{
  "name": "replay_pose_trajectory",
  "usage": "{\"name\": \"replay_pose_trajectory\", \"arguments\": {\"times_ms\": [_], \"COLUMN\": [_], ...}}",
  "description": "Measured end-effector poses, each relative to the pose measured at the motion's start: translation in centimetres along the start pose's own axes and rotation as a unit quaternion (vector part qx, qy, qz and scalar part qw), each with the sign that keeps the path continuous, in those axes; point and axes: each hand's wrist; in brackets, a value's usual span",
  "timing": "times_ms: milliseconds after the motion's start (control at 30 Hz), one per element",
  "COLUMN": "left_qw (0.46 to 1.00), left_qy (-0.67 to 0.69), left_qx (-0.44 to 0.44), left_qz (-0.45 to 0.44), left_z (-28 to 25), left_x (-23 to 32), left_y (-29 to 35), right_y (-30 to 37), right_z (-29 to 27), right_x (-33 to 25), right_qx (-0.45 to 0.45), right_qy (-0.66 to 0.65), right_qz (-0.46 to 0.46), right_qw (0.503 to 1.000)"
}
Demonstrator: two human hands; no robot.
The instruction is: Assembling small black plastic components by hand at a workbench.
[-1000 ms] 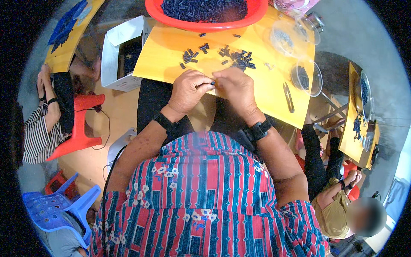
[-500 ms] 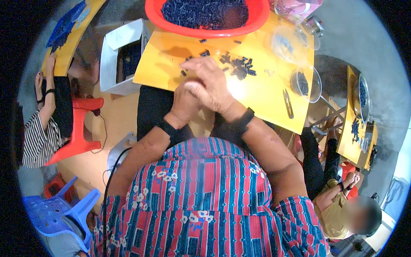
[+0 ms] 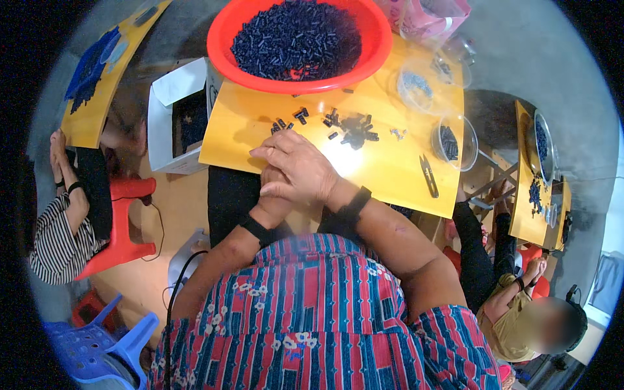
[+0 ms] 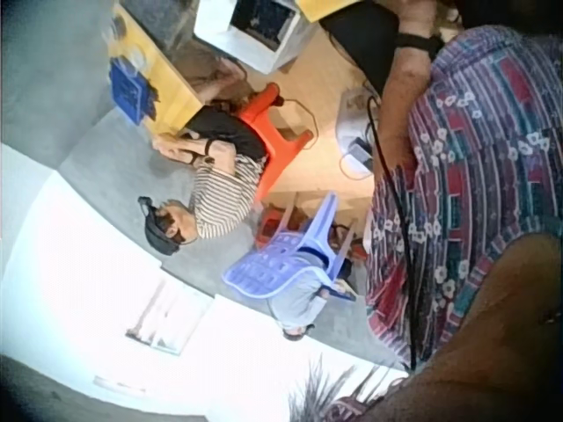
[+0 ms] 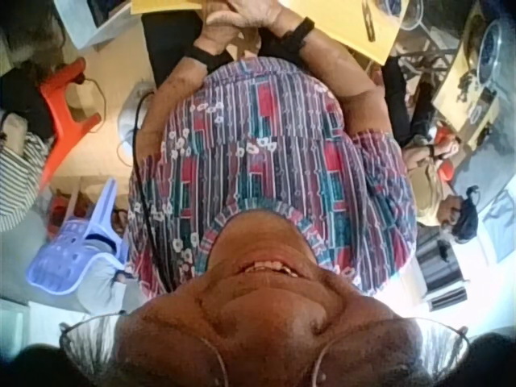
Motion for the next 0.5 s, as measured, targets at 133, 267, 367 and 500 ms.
{"name": "replay_pose_trajectory", "arguments": {"times_ms": [133, 267, 367, 500], "left_qw": [0.998, 1.0, 1.0, 0.998], "left_qy": [-0.062, 0.008, -0.011, 0.06], "left_qx": [-0.004, -0.017, 0.016, 0.014], "left_qz": [0.02, -0.012, 0.009, -0.015], "left_z": [0.4, 0.7, 1.2, 1.6], "left_x": [-1.5, -2.2, -2.5, -3.6], "left_y": [-1.8, -3.8, -4.4, -6.2], "right_y": [-1.0, -2.2, -2.4, -4.0], "right_z": [0.1, -0.5, -0.7, -1.5], "right_x": [2.1, 4.1, 5.0, 6.4], "right_qx": [0.004, 0.005, -0.001, 0.003], "right_qy": [-0.029, -0.038, -0.053, -0.053], "right_qz": [0.012, 0.02, 0.017, 0.01], "right_qw": [0.999, 0.999, 0.998, 0.999]}}
Point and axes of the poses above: each hand's wrist, its own y-axis away from the middle knuckle, its own z-axis out of the palm, x = y × z, and after that the axes turned 7 degrees about y, right-handed
